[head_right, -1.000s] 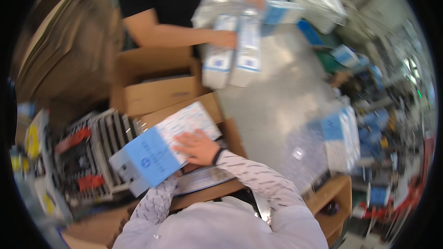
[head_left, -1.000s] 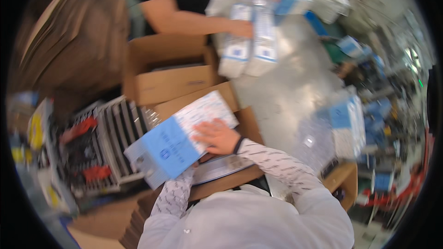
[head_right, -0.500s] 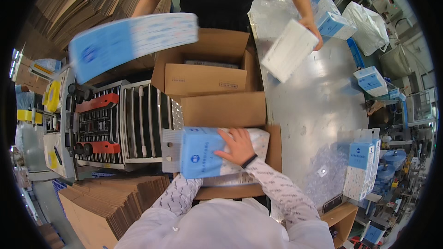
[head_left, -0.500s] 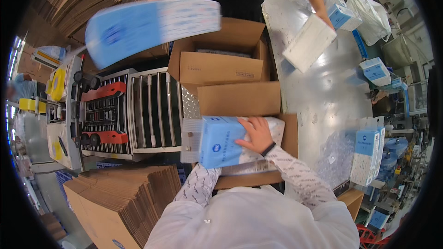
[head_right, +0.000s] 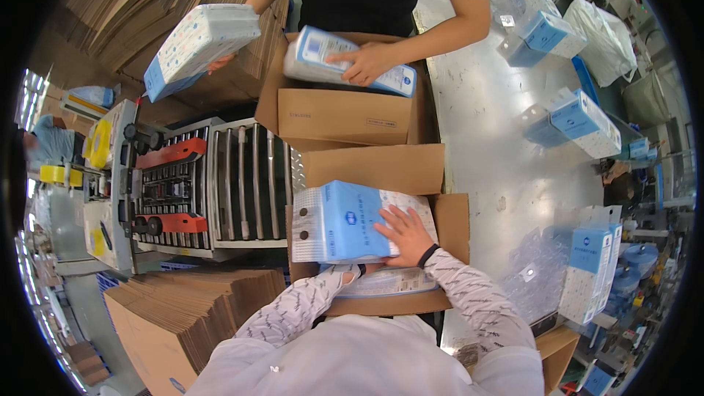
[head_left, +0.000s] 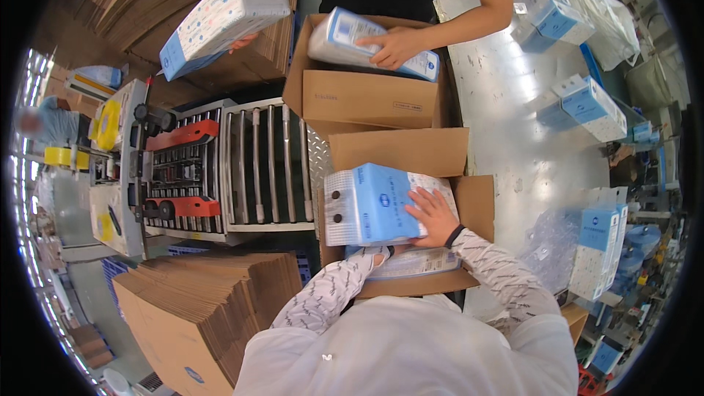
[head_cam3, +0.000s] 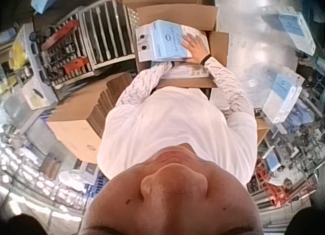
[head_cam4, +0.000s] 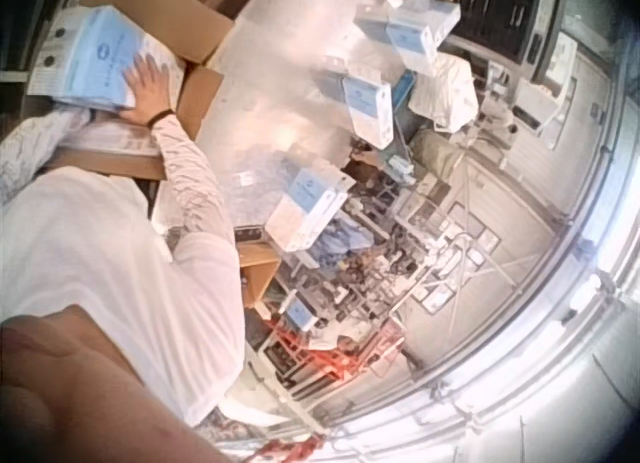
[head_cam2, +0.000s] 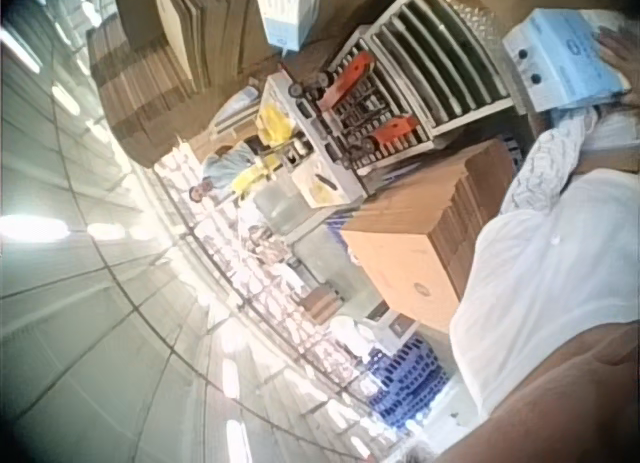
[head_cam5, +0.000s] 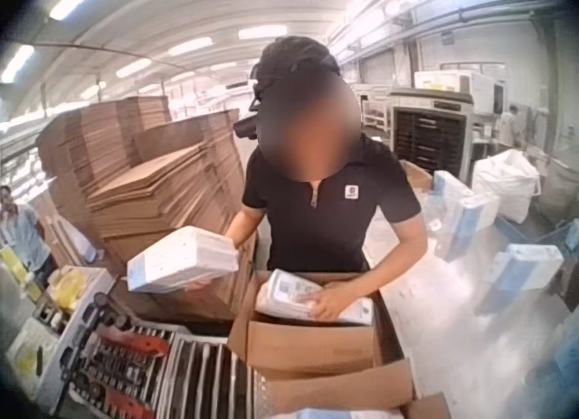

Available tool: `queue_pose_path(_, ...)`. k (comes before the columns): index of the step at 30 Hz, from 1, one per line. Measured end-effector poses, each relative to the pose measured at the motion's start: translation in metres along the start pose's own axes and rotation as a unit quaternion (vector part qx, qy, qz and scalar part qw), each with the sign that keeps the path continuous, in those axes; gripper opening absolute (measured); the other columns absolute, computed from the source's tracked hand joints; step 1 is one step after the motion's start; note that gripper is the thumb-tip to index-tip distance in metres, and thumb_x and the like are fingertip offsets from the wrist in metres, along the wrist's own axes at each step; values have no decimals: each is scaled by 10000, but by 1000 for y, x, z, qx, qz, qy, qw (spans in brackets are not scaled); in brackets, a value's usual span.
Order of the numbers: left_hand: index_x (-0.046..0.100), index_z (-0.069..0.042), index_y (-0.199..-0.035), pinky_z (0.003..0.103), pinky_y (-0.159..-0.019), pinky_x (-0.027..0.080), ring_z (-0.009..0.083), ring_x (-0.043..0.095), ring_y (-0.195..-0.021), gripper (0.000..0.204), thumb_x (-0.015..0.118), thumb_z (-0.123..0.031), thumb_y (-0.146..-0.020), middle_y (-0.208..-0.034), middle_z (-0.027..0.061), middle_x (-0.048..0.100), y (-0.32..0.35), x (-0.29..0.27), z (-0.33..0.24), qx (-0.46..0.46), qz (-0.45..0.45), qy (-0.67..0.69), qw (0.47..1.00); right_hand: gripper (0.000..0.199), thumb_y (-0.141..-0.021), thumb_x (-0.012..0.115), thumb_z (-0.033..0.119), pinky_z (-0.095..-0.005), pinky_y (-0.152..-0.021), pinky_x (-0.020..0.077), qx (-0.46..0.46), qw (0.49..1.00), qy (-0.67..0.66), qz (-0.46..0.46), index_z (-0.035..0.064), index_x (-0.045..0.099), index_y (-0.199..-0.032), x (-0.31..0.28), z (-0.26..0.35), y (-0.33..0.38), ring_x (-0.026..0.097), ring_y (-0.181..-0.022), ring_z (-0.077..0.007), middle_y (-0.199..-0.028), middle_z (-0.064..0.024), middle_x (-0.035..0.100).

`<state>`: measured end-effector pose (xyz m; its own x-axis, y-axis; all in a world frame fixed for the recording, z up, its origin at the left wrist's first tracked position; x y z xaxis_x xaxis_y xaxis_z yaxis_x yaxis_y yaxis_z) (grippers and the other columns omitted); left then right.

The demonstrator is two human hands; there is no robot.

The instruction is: The person places product boxes into larger cardboard cartons by hand, folds the flaps of the filled cartons, and slides them onto a conveyor machine.

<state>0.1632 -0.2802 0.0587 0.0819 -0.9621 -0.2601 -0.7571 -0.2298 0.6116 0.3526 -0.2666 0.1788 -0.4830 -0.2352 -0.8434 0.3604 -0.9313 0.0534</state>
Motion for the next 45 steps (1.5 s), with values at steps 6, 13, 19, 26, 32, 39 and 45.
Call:
queue_pose_path(6,410,-70,-1367,430,-1041,328,364,374,-1285,664,516,-514,-884,-1394,241,374,92,-48,-129,58,204,-22,977,827,-705,714,414,-637,-1040,191,36,978,118,166,254,322,-1416,76,-40,26,218,-1379,-291,-1501,-67,238)
queue_pose_path(13,348,-83,-1393,496,-1055,276,370,383,-1275,703,445,-544,-871,-1410,209,368,-9,-80,-23,-169,-254,-313,900,1081,-586,732,616,-706,-1011,102,130,961,164,179,226,229,-1460,72,-46,-1,98,-1384,-396,-1511,-160,145)
queue_pose_path(19,272,-137,-1445,407,-1093,245,342,337,-1318,762,381,-616,-862,-1469,190,281,-58,-111,-2,-244,-71,-196,947,1158,-519,744,606,-565,-1078,191,176,924,-18,340,171,234,-1464,69,-78,-32,217,-1373,-344,-1501,-155,226)
queue_pose_path(26,500,-55,-1283,377,-1029,316,327,452,-1210,558,488,-435,-875,-1304,184,503,-59,-120,5,-191,-69,-136,970,679,-628,725,398,-373,-1023,356,279,900,-203,265,34,593,-1187,65,-90,-35,490,-1183,-308,-1291,-161,519)
queue_pose_path(32,372,-114,-1390,525,-1090,166,343,234,-1363,630,535,-412,-859,-1471,186,258,13,-53,-28,37,-242,-339,908,490,-721,585,81,-477,-1093,232,264,941,60,-202,127,565,-1208,69,-28,21,398,-1242,-286,-1264,-111,488)
queue_pose_path(39,290,-166,-1441,515,-1085,233,315,125,-1406,690,522,-452,-858,-1529,146,121,-86,-95,38,-37,-80,-318,944,432,-903,370,170,-470,-1054,314,373,927,-19,33,78,485,-1308,93,-131,-47,456,-1215,-345,-1338,-131,488)
queue_pose_path(45,298,-39,-1426,375,-1130,158,336,176,-1394,908,392,-715,-827,-1519,177,159,-53,-29,141,-211,100,-80,969,463,-805,594,246,-400,-943,438,61,961,-131,235,51,564,-1224,0,-38,-67,565,-1120,-288,-1192,-163,599)
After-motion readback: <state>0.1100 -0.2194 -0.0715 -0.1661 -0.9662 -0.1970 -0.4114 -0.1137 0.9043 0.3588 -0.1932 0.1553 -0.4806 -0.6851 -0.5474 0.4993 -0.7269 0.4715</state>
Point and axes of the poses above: each hand's wrist, its own y-axis away from the middle knuckle, its own x-axis out of the palm, z = x × y, the point moved 5 cm from there along -y, towards the middle knuckle
